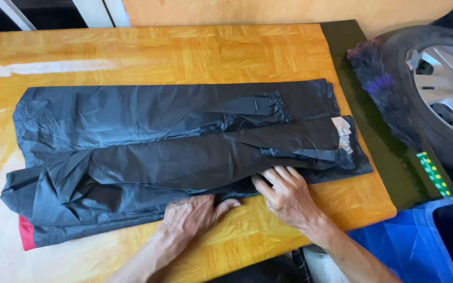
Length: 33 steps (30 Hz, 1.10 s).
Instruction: The person folds a black garment on a wooden table, smoothing it with a duster. They then retrieve a larger black item from a blue bin, unfold it, and fold it into a compact roll. Finally, they place the folded item into a black pouch with red trim.
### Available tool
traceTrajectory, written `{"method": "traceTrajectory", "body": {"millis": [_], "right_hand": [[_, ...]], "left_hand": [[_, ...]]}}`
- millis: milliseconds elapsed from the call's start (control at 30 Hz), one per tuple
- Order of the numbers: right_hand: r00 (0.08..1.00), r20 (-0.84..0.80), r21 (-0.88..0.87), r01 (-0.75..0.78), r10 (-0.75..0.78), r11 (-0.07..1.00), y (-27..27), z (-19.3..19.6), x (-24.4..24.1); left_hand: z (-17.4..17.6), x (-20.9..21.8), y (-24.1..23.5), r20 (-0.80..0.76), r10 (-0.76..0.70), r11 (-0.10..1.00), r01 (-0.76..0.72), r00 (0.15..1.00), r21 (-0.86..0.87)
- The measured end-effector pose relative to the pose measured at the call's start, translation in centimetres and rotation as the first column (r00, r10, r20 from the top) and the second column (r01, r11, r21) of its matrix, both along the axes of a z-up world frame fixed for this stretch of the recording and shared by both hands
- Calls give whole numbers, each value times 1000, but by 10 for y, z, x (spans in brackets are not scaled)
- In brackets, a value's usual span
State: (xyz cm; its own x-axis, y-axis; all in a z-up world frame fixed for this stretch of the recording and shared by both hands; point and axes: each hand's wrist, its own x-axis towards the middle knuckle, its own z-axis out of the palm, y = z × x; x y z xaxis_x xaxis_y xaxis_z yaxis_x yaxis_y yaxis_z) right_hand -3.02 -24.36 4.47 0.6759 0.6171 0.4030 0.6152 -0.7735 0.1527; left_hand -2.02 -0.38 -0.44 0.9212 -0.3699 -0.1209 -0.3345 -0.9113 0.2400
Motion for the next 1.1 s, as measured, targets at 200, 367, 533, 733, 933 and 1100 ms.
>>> {"method": "traceTrajectory", "body": {"millis": [200, 367, 533, 733, 933, 1100], "right_hand": [[987, -15, 274, -150, 160, 950, 23, 47, -13], [996, 81, 528, -84, 48, 845, 22, 63, 14], [762, -592, 25, 344, -263, 939, 23, 27, 72], [861, -428, -38, 285, -274, 958, 29, -26, 55], [906, -305, -51, 294, -295, 955, 31, -32, 51], [899, -331, -28, 296, -288, 955, 34, -27, 50]], "left_hand": [[3, 3, 4, 55, -9, 1000, 10, 998, -13], [22, 4, 1, -205, -16, 1000, 16, 979, -2], [26, 5, 4, -366, 7, 1000, -13, 930, -13], [7, -1, 1, -55, 50, 997, -53, 997, -56], [-2, -24, 17, 335, 30, 976, -100, 942, 192], [82, -14, 19, 363, 44, 984, 22, 931, -176]]}}
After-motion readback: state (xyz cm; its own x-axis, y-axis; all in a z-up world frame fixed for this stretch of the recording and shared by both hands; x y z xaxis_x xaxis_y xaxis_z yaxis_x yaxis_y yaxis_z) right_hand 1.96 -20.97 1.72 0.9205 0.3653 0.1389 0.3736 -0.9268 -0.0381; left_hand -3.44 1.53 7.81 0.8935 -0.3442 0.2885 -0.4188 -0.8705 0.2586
